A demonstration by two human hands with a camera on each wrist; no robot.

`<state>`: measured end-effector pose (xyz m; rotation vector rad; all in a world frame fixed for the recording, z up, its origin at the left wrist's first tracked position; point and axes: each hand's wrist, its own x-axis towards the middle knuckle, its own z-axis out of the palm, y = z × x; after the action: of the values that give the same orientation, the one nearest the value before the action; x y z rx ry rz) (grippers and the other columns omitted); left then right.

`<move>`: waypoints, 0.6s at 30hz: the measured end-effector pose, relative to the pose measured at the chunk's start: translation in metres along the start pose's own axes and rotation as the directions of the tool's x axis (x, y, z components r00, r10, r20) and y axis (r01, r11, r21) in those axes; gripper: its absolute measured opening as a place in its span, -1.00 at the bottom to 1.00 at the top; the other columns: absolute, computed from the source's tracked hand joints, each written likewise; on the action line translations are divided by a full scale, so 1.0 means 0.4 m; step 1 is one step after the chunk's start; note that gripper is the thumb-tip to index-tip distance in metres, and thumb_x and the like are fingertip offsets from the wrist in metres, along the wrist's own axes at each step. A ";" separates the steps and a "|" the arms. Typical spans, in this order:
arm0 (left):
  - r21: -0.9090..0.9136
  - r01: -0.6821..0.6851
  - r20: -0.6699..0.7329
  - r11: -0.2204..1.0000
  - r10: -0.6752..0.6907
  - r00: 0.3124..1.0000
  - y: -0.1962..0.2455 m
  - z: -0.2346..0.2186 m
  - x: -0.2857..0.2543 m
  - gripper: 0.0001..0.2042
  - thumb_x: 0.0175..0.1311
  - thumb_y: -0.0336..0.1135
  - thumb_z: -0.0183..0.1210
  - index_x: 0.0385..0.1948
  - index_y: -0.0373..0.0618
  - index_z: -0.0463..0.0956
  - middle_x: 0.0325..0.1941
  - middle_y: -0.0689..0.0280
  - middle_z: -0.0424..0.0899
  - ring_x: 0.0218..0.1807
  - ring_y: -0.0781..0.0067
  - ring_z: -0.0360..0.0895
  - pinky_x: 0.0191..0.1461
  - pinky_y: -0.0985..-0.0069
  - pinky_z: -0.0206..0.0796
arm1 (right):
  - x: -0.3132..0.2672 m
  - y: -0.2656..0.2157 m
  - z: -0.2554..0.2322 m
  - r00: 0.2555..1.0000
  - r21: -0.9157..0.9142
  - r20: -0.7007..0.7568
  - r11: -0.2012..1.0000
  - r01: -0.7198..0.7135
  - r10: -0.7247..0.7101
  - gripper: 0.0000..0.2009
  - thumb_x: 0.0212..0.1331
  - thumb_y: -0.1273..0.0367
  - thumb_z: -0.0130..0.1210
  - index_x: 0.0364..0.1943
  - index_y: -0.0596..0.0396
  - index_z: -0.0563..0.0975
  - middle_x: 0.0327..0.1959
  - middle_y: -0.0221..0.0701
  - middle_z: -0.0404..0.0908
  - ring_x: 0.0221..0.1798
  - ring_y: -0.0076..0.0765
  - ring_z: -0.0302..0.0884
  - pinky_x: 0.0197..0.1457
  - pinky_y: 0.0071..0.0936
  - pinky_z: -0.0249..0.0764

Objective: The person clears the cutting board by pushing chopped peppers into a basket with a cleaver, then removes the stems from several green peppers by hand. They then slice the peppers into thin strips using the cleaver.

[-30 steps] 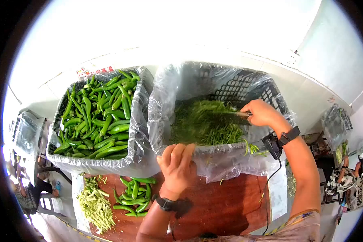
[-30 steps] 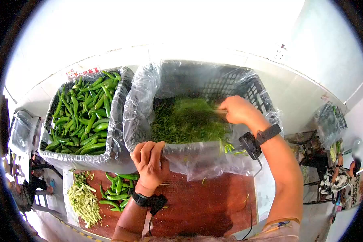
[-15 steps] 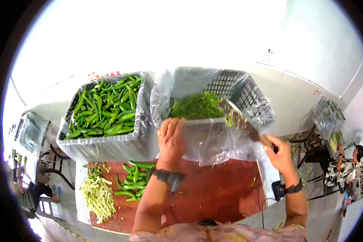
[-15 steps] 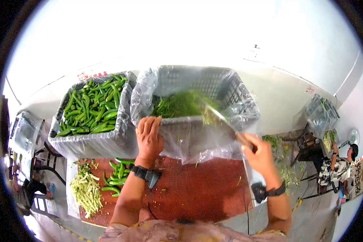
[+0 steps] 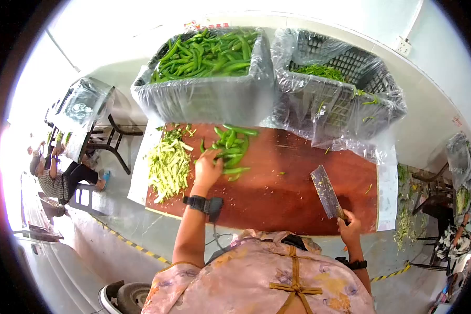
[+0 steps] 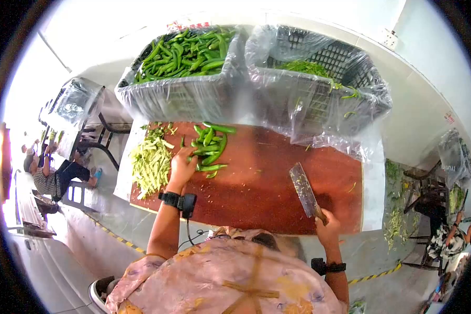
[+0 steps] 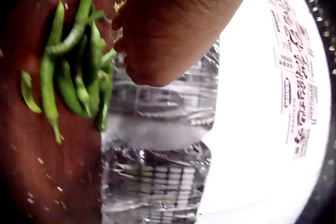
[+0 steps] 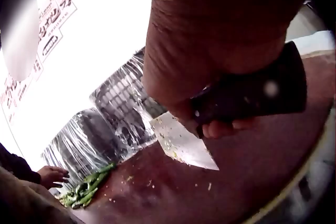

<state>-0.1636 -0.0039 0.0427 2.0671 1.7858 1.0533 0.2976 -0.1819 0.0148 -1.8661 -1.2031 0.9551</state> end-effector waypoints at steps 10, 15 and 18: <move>0.227 -0.240 0.184 0.944 0.201 0.962 -0.024 0.052 -0.115 -0.65 -0.02 -0.37 0.14 -0.10 -0.02 0.53 -0.05 0.20 0.48 0.02 0.13 0.37 0.03 0.20 0.26 | -0.051 0.057 0.140 0.993 -0.043 -0.089 0.997 0.067 -0.071 -0.89 0.18 0.40 0.04 -0.32 0.16 0.44 -0.70 -0.53 0.36 -0.72 -0.63 0.27 -0.68 -0.58 0.22; 0.436 -0.284 0.187 0.854 0.223 0.957 -0.005 0.143 -0.089 -0.76 -0.05 -0.30 0.17 -0.27 0.02 0.58 -0.28 0.28 0.40 -0.13 0.19 0.36 -0.11 0.24 0.23 | -0.048 0.044 0.149 0.992 0.315 0.065 0.941 -0.123 0.108 -0.87 0.25 0.37 -0.01 -0.29 0.15 0.47 -0.67 -0.41 0.47 -0.70 -0.55 0.38 -0.68 -0.53 0.27; 0.395 -0.254 0.115 0.883 0.227 0.967 -0.008 0.163 -0.106 -0.82 -0.04 -0.33 0.17 -0.35 -0.03 0.55 -0.28 0.27 0.45 -0.11 0.17 0.38 -0.03 0.23 0.19 | -0.021 0.045 0.149 0.964 0.225 0.023 0.938 -0.263 0.264 -0.80 0.21 0.29 0.05 -0.24 0.15 0.52 -0.67 -0.37 0.52 -0.64 -0.45 0.46 -0.59 -0.44 0.36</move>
<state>-0.1254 -0.0238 -0.0221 2.5929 1.8777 0.6929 0.2508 -0.1855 -0.0271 -1.8718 -0.8116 1.1762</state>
